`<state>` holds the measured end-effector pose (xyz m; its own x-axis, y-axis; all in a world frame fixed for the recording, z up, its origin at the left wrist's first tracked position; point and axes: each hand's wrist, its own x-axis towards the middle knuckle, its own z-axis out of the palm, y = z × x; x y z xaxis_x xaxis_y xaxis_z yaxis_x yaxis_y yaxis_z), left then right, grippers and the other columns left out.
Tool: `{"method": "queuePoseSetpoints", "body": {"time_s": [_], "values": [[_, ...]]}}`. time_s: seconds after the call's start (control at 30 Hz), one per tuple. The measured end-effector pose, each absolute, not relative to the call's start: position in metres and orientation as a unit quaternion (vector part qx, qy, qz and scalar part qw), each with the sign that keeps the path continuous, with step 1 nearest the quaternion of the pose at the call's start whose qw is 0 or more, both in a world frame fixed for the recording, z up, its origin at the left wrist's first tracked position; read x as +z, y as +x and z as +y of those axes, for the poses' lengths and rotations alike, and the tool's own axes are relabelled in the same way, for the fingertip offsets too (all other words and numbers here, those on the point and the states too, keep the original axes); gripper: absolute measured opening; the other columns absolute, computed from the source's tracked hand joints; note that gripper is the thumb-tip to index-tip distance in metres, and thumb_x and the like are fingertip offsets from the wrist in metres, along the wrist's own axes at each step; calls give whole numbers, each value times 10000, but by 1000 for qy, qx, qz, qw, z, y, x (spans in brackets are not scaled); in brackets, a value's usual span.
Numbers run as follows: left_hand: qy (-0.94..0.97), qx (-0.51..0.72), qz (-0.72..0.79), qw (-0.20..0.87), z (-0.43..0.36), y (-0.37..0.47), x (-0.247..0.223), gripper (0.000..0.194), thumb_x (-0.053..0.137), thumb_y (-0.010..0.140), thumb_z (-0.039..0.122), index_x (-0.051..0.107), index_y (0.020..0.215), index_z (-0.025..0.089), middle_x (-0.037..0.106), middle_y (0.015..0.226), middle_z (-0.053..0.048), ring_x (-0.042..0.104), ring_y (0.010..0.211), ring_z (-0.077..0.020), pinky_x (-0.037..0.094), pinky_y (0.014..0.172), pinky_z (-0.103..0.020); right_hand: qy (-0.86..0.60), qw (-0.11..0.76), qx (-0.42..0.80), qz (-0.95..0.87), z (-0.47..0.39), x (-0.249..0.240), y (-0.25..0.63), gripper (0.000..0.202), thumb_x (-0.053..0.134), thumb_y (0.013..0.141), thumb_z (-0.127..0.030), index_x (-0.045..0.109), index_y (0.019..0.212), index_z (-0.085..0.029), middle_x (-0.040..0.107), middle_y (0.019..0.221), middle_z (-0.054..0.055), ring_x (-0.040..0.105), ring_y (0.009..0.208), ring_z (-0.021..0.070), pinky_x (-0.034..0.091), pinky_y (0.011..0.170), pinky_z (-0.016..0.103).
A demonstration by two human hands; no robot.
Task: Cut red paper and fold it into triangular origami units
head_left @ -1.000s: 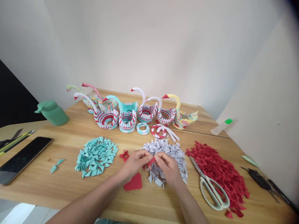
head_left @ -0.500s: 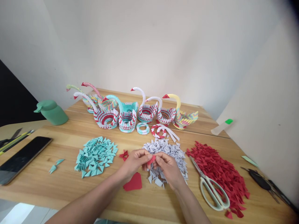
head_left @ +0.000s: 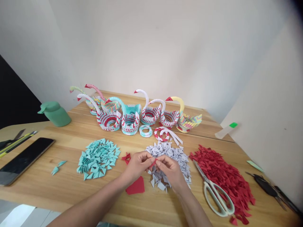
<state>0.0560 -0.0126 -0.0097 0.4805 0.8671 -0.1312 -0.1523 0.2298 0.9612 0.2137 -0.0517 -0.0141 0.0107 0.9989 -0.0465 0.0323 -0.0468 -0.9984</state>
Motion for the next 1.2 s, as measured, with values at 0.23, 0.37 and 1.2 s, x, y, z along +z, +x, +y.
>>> {"method": "queuePoseSetpoints", "body": {"time_s": [0.23, 0.37, 1.2], "values": [[488, 376, 355, 703, -10, 56, -13, 390, 690, 709, 509, 555, 675, 146, 578, 536, 21, 476, 462, -81, 386, 505, -219, -548, 447, 385, -593, -54, -19, 212, 223, 594, 852, -383, 632, 777, -177, 664, 675, 19, 579, 592, 145, 455, 563, 245], [463, 367, 341, 732, -7, 52, -13, 369, 707, 715, 477, 560, 673, 141, 581, 515, 19, 480, 445, -77, 390, 500, -214, -554, 457, 281, -637, -54, -18, 219, 160, 590, 863, -307, 665, 958, -203, 717, 820, 49, 655, 727, 189, 509, 688, 290], [518, 345, 325, 712, -8, 52, -15, 452, 728, 656, 561, 595, 727, 134, 605, 577, 7, 511, 496, -91, 400, 529, -228, -547, 436, 226, -678, -54, -14, 216, 72, 583, 852, -227, 628, 796, -228, 671, 744, 13, 615, 680, 172, 484, 661, 268]]}}
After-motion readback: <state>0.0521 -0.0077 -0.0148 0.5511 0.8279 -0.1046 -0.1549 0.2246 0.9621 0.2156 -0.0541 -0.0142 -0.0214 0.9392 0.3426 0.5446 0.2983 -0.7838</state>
